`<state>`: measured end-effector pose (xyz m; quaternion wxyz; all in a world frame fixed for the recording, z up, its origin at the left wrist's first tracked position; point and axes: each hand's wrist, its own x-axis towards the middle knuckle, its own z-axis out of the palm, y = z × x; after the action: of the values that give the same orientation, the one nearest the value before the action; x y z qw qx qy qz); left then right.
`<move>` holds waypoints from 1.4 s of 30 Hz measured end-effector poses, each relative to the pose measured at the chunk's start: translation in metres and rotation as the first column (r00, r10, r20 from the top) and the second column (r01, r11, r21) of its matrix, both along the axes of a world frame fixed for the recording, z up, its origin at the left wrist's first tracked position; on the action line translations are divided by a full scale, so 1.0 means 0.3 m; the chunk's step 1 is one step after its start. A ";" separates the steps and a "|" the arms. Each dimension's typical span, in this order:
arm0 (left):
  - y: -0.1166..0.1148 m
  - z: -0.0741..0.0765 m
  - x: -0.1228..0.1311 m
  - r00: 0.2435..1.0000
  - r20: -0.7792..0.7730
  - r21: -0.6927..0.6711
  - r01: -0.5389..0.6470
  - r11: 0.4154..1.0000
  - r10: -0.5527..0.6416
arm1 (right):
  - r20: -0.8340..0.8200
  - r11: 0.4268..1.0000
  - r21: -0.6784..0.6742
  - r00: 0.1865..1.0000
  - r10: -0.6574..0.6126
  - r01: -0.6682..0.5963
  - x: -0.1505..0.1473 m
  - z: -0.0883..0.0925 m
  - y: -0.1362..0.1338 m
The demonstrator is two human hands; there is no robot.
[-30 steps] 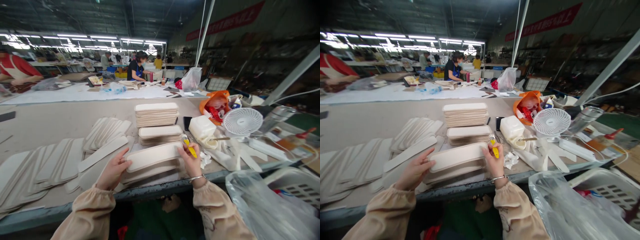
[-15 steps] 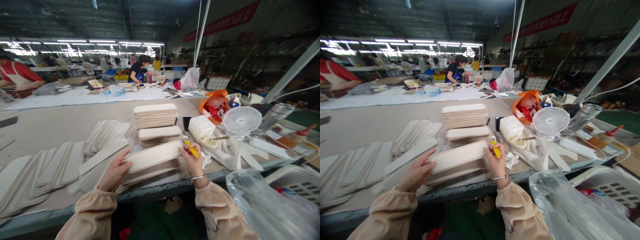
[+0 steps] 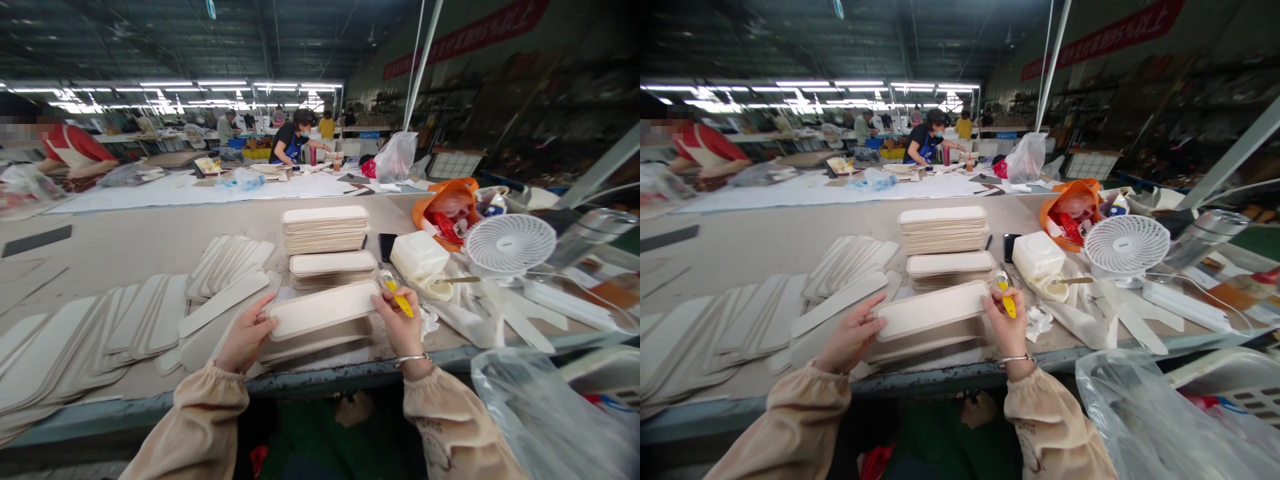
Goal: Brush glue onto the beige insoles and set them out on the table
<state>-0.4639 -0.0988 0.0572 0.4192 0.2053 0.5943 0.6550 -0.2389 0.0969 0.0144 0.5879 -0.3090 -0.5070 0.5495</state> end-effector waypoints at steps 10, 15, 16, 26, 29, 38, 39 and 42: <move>0.000 -0.035 -0.009 1.000 0.028 0.026 -0.003 1.000 0.002 | -0.047 1.000 0.009 0.999 -0.012 0.012 0.004 -0.005 0.000; -0.026 -0.005 -0.003 0.978 0.163 0.106 0.113 0.988 -0.129 | -0.075 0.999 0.014 0.997 -0.037 0.038 0.010 0.006 -0.002; -0.036 0.000 0.004 0.965 0.183 0.120 0.167 0.979 -0.187 | -0.074 0.999 0.019 0.997 -0.027 0.029 0.012 0.012 -0.006; -0.112 -0.062 0.234 0.717 0.356 0.080 0.615 0.784 -0.599 | 0.059 0.963 -0.016 0.961 0.271 -0.270 0.063 0.094 -0.102; -0.138 -0.090 0.317 0.749 0.355 0.051 0.582 0.812 -0.559 | 0.067 0.950 -0.021 0.947 0.313 -0.312 0.085 0.119 -0.143; -0.286 -0.108 0.459 0.817 0.342 0.080 0.467 0.881 -0.464 | 0.067 0.949 -0.003 0.947 0.315 -0.316 0.124 0.138 -0.301; -0.303 -0.099 0.463 0.818 0.338 0.088 0.464 0.882 -0.464 | 0.073 0.950 0.003 0.947 0.312 -0.313 0.127 0.145 -0.314; -0.361 -0.065 0.477 0.846 0.306 0.097 0.428 0.898 -0.436 | 0.102 0.940 0.024 0.937 0.335 -0.339 0.149 0.174 -0.360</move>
<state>-0.3206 -0.2072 0.0376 0.6439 0.2299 0.4486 0.5756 -0.1944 -0.0112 0.0665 0.4660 -0.2317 -0.5913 0.6160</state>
